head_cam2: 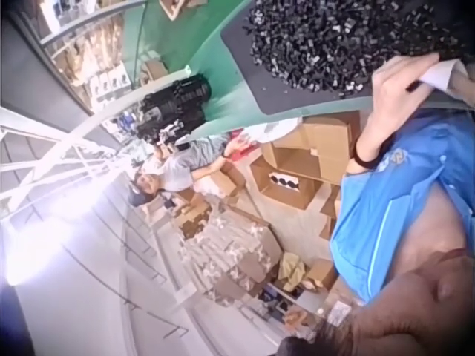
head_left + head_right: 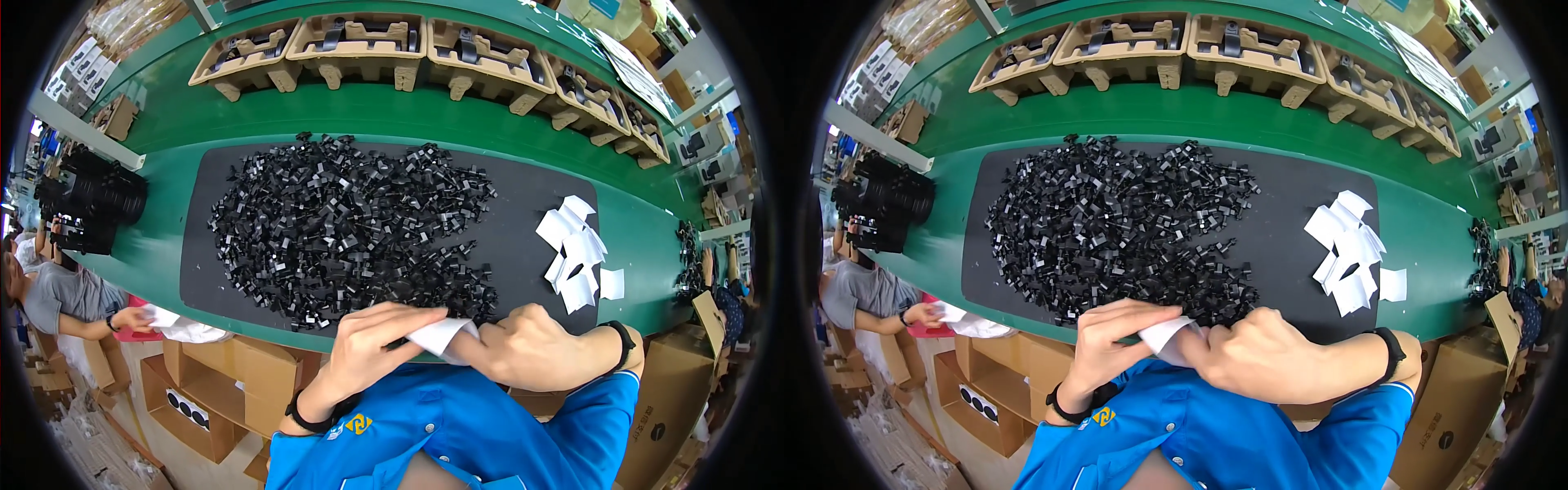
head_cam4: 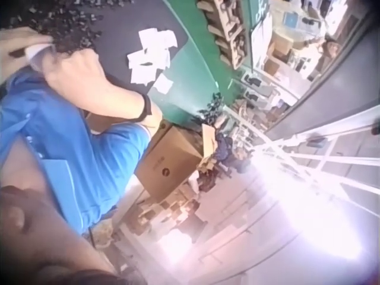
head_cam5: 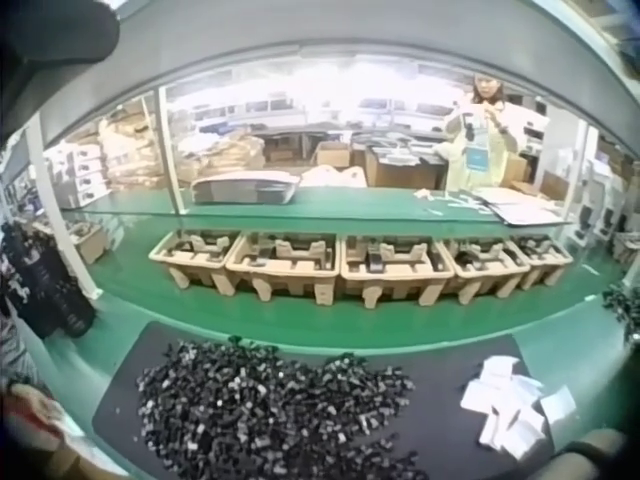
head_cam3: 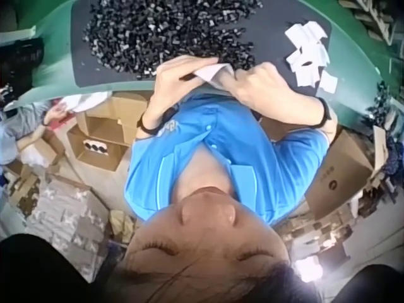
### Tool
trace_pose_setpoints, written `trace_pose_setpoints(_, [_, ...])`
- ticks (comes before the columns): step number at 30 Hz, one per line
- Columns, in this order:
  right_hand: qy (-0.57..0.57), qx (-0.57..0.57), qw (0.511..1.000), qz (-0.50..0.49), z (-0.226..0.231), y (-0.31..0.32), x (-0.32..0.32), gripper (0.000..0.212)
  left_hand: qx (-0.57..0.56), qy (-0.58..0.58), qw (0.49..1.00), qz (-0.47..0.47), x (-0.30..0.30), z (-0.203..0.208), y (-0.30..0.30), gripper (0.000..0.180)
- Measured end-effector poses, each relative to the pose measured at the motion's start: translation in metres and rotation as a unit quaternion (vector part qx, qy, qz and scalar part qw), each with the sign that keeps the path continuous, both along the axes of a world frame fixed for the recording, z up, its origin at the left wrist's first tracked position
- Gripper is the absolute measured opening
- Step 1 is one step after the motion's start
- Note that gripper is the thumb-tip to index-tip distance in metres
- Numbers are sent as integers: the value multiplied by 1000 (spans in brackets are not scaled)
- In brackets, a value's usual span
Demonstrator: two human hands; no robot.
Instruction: The person picks up a small black component and a white paper, folds the paper around the component, and places the wrapped item into a cardboard tray. After repeating this process, the person gathers a stack of white papers, secures them with a rubber band, and places the bundle into a white bag.
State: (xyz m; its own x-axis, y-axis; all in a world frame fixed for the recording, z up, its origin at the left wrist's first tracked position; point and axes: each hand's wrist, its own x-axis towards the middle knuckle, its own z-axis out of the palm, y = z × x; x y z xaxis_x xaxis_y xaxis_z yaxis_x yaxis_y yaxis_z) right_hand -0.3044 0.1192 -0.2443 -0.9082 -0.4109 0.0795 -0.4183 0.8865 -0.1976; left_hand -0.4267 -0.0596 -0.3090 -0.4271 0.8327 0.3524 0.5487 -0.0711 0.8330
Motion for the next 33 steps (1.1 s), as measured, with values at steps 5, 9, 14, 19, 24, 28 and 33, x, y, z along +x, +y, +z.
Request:
trace_pose_setpoints(5, [129, -187, 972, 65, -3, 7, 1, 39, 66, -48, 997, 0, 3, -10, -7, 36])
trace_pose_setpoints(9, [98, -325, 939, -62, -24, 6, -10, 37, 16, -62, 998, 8, 10, -1, -9, 36])
trace_pose_setpoints(14, [87, -424, 901, -30, -50, 12, -4, 30, 10, -119, 993, 18, 16, 1, -4, 34])
trace_pose_setpoints(19, [288, -55, 955, 47, -47, 28, -1, 36, -77, -394, 915, -42, 9, 2, 4, 32])
trace_pose_setpoints(24, [358, 12, 931, 66, -53, 33, 1, 37, -18, -576, 808, -122, 1, -11, 4, 39])
trace_pose_setpoints(28, [355, 48, 932, 45, -41, 25, 6, 37, -57, -484, 868, -98, 6, 0, 6, 35])
trace_pose_setpoints(33, [103, -176, 976, -79, -25, 21, 17, 38, -71, -511, 856, -46, 10, -2, 6, 31])
